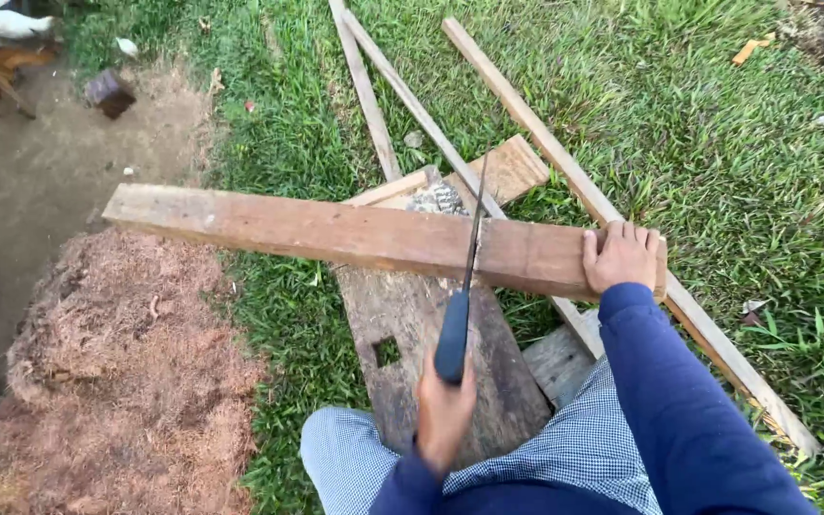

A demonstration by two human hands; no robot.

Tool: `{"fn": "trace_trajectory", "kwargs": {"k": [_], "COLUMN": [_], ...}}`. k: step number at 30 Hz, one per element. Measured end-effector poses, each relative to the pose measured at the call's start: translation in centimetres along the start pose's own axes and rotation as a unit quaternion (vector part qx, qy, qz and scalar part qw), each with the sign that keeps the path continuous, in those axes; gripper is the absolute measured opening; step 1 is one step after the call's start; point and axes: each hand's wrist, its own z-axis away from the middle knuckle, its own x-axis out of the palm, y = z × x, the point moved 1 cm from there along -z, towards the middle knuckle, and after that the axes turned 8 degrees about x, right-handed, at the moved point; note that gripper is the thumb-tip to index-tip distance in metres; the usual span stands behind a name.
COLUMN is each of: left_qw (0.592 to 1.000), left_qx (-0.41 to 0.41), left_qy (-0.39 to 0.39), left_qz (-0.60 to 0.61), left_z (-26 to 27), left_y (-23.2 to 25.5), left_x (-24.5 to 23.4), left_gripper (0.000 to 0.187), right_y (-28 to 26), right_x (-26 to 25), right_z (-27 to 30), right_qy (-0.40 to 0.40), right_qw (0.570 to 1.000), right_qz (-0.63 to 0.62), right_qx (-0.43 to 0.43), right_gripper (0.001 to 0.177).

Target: Sawing a large wooden beam using a hand saw.

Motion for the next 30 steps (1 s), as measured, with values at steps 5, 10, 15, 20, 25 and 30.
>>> {"fn": "trace_trajectory", "kwargs": {"k": [5,10,15,20,25,30], "left_qw": [0.992,0.998,0.998,0.998,1.000,0.999], "left_qx": [-0.086,0.008,-0.050,-0.014,0.025,0.034], "left_qy": [0.096,0.031,-0.043,-0.024,0.011,0.029], "left_qz": [0.017,-0.045,-0.016,0.052,0.006,0.026], "left_z": [19.0,6.0,-3.2,-2.5,-1.0,1.1], "left_y": [-22.2,-9.2,2.1,1.5,-0.3,-5.8], "left_x": [-4.7,-2.7,1.7,-0.4,1.0,1.6], "left_gripper": [0.041,0.045,0.030,0.020,0.022,0.024], "right_y": [-0.5,-0.2,0.3,-0.6,-0.3,-0.5], "right_x": [0.0,0.7,0.4,0.3,0.2,0.7], "right_z": [-0.5,0.5,-0.9,-0.8,-0.6,-0.9], "right_qy": [-0.020,-0.003,0.013,-0.002,-0.010,-0.030], "right_qw": [1.000,1.000,1.000,1.000,1.000,0.999], "right_qz": [-0.023,0.018,0.010,-0.014,-0.012,-0.004], "right_qx": [0.000,-0.009,-0.013,-0.006,0.009,0.013], "right_gripper": [0.050,0.049,0.047,0.048,0.048,0.049]}}
